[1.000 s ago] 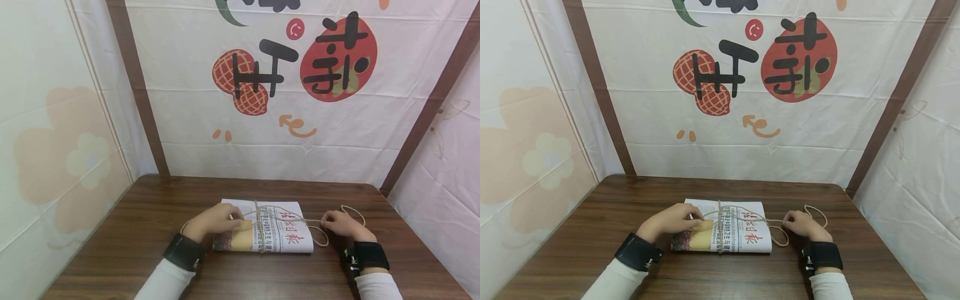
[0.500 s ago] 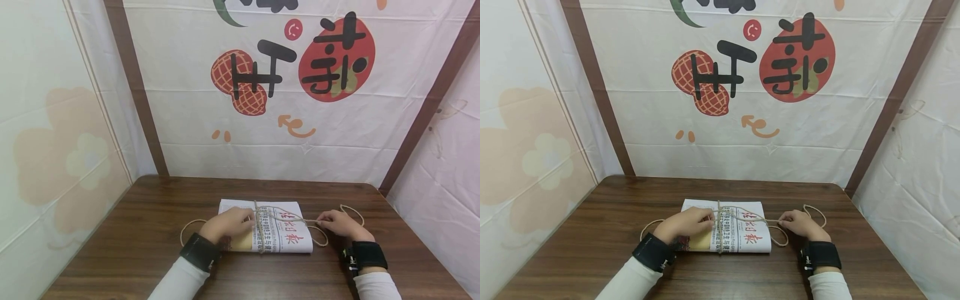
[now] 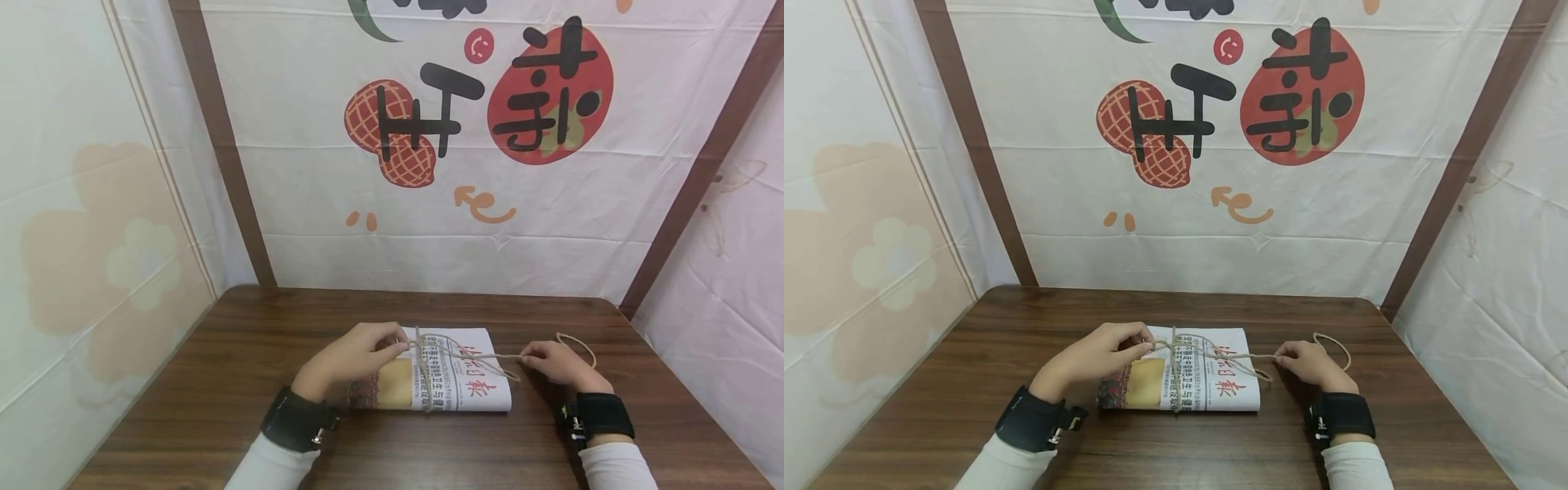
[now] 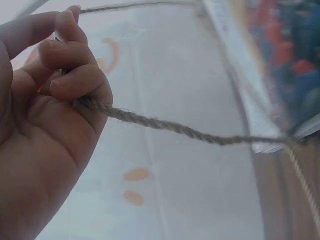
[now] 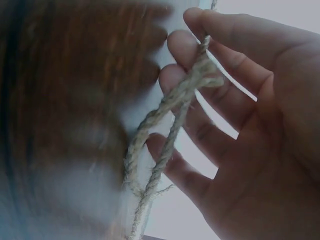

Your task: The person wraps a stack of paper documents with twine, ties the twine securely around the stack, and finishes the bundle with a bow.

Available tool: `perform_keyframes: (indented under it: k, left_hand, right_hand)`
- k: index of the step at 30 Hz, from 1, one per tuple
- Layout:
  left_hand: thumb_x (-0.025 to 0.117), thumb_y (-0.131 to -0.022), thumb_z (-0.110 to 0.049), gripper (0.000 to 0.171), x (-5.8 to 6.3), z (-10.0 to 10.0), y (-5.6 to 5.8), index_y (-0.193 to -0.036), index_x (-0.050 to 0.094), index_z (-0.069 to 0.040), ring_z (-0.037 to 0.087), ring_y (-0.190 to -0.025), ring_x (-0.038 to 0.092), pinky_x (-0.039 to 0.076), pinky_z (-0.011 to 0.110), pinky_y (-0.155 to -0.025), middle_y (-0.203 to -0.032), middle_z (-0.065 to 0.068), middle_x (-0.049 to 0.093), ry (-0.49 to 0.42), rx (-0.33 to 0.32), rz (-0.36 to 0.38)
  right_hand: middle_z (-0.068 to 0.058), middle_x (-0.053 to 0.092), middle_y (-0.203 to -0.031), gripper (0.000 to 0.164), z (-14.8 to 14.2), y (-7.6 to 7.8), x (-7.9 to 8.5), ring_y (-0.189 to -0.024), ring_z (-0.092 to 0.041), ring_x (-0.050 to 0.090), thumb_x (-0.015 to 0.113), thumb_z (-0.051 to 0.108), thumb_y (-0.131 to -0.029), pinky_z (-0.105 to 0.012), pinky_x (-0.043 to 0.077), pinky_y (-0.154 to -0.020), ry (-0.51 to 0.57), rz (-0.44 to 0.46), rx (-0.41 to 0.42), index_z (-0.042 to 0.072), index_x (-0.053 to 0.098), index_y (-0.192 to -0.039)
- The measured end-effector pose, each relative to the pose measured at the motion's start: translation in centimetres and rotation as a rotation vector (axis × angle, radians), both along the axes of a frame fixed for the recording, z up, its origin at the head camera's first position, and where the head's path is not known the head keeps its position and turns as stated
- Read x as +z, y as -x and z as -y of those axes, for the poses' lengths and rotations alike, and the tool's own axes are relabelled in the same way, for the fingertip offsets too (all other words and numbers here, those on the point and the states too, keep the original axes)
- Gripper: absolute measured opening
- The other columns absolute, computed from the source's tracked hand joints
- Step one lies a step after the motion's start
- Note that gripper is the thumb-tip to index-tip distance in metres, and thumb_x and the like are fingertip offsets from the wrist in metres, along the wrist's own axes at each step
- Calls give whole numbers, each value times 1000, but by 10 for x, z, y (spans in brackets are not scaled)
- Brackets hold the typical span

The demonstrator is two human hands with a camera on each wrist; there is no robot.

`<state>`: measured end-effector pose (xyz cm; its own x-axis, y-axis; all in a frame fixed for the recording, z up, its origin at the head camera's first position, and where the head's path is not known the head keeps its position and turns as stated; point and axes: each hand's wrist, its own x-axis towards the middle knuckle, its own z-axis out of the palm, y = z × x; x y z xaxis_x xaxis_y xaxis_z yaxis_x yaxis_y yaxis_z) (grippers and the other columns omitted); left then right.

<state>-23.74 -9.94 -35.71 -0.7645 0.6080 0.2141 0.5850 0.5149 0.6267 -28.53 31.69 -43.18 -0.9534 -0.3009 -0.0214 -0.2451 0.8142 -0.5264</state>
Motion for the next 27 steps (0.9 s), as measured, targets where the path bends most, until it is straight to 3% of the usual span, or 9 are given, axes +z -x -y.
perform_keyframes:
  k: [9,18,23,27]
  left_hand:
    - [63,-101,-29,12,30,28,-22,-103,68,-18,9,-68,56,50,28,-61,-79,-7,61,-99,47,-72]
    - [67,-99,-28,5,44,59,-42,-94,69,-26,8,-64,52,46,26,-57,-72,-9,58,-188,145,-192]
    - [66,-99,-31,15,42,71,-44,-84,67,-28,9,-53,48,44,27,-49,-66,-2,54,-215,177,-138]
    - [63,-99,-42,23,27,78,-31,-82,66,-27,9,-60,46,42,28,-55,-68,-7,52,-52,180,-12]
  right_hand:
    - [-2,59,-80,12,-5,0,-3,-66,-17,54,63,14,-99,-35,48,-54,59,12,-27,6,70,-105]
    - [-1,59,-82,12,-7,0,-3,-67,-18,54,63,16,-99,-34,49,-55,61,21,-31,7,69,-105]
    - [-1,58,-82,11,-7,0,-4,-69,-18,54,62,16,-99,-34,50,-54,63,27,-36,8,70,-104]
    - [-1,57,-81,12,-7,0,-4,-66,-18,53,61,15,-100,-35,49,-54,62,34,-39,8,69,-105]
